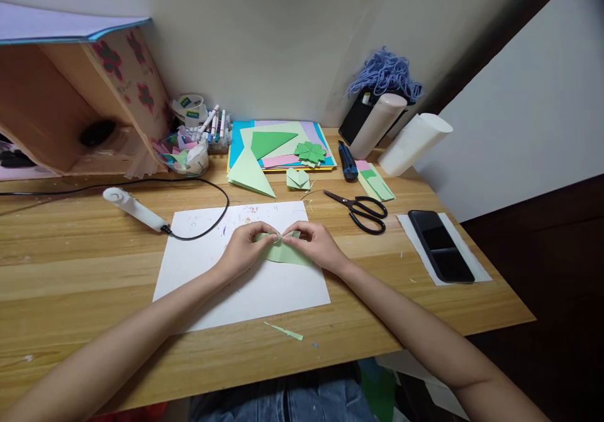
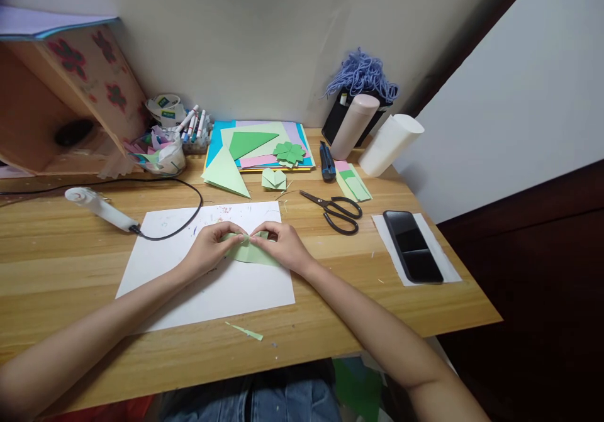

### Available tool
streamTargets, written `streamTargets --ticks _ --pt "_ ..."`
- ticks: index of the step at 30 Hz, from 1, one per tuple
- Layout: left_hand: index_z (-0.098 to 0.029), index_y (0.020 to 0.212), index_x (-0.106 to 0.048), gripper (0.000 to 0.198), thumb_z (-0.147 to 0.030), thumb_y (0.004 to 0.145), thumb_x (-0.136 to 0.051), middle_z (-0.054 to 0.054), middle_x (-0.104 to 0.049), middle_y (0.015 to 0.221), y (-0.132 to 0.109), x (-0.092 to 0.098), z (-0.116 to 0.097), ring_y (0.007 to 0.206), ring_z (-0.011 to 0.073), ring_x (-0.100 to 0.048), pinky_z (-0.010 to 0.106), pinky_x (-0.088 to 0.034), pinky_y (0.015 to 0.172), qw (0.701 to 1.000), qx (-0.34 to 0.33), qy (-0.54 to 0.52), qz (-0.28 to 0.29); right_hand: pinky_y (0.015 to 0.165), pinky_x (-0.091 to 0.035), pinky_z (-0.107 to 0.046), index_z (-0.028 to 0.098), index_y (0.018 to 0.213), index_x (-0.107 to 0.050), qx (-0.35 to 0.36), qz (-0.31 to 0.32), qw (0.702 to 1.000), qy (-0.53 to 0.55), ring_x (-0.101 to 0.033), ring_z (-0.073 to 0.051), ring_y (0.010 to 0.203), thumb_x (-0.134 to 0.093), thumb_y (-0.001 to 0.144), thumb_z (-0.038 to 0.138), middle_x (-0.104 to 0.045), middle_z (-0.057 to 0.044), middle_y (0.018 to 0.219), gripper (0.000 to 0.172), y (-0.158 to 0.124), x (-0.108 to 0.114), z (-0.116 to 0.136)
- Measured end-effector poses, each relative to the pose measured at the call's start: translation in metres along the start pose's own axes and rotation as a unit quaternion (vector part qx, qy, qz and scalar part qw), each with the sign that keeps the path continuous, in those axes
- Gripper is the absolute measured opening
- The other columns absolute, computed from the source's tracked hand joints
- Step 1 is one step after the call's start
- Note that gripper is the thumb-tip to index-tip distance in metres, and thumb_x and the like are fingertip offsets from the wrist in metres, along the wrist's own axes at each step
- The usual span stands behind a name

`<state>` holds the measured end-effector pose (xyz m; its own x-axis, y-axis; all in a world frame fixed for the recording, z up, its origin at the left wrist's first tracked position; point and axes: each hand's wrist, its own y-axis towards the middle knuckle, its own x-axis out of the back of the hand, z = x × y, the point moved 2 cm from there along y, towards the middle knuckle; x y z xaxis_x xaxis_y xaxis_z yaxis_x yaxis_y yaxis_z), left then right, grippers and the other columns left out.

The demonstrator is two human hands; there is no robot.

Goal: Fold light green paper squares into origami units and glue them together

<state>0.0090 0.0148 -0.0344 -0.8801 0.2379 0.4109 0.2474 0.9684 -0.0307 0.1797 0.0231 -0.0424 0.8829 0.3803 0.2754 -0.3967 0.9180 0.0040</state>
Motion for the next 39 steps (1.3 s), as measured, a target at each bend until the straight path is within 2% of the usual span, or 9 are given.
streamTargets --ticks 7,14,19,28,34,39 --pt "-0.018 0.075 -0.061 0.018 -0.033 0.076 -0.050 0.002 -0.065 0.079 -0.0004 -0.0007 -0.0001 0.076 0.0167 -0.057 0.028 -0.040 0.074 1.000 -0.012 0.023 0.005 0.065 -0.042 -0.024 0.018 0.078 -0.063 0.009 0.002 1.000 -0.024 -0.056 -0.014 0.073 -0.056 0.076 0.030 -0.064 -0.002 0.079 0.014 -0.0006 -0.0018 0.0033" --pt "-0.017 0.073 -0.059 0.029 -0.040 0.080 -0.043 0.001 -0.061 0.073 -0.0015 -0.0006 -0.0046 0.071 0.0151 -0.053 0.025 -0.038 0.067 1.000 -0.007 0.014 0.017 0.067 -0.040 -0.025 0.017 0.075 -0.060 0.027 -0.022 0.999 -0.023 -0.055 -0.014 0.073 -0.054 0.077 0.028 -0.062 -0.001 0.076 0.012 -0.0019 -0.0027 0.0053" --pt "-0.017 0.074 -0.057 0.027 -0.043 0.074 -0.053 0.000 -0.059 0.071 -0.0035 -0.0020 -0.0062 0.065 0.0134 -0.051 0.023 -0.036 0.058 0.999 0.005 0.017 0.029 0.064 -0.038 -0.024 0.017 0.074 -0.059 0.020 -0.033 0.999 -0.025 -0.054 -0.013 0.070 -0.053 0.076 0.029 -0.061 0.000 0.074 0.013 -0.0026 -0.0031 0.0050" --pt "-0.015 0.069 -0.057 0.029 -0.042 0.076 -0.052 -0.002 -0.054 0.063 -0.0014 -0.0010 -0.0054 0.060 0.0114 -0.046 0.022 -0.033 0.056 0.999 -0.007 0.020 0.034 0.066 -0.037 -0.023 0.017 0.076 -0.057 0.025 -0.027 0.998 -0.054 -0.053 -0.012 0.073 -0.052 0.077 0.028 -0.061 0.000 0.077 0.012 -0.0033 -0.0042 0.0082" --pt "-0.015 0.067 -0.057 0.027 -0.040 0.076 -0.053 -0.002 -0.054 0.064 -0.0023 -0.0024 -0.0063 0.061 0.0108 -0.046 0.022 -0.033 0.057 1.000 -0.003 -0.008 0.028 0.067 -0.036 -0.023 0.018 0.077 -0.057 0.035 -0.022 0.998 -0.046 -0.053 -0.012 0.074 -0.051 0.078 0.027 -0.060 0.001 0.078 0.011 -0.0026 -0.0033 0.0076" --pt "-0.014 0.068 -0.057 0.027 -0.040 0.074 -0.055 -0.003 -0.047 0.058 -0.0025 -0.0037 -0.0042 0.056 0.0096 -0.042 0.021 -0.031 0.052 0.999 0.009 -0.043 0.003 0.067 -0.037 -0.023 0.017 0.076 -0.058 0.041 -0.007 0.998 -0.045 -0.053 -0.012 0.072 -0.051 0.077 0.026 -0.060 0.001 0.075 0.011 -0.0030 -0.0045 0.0093"
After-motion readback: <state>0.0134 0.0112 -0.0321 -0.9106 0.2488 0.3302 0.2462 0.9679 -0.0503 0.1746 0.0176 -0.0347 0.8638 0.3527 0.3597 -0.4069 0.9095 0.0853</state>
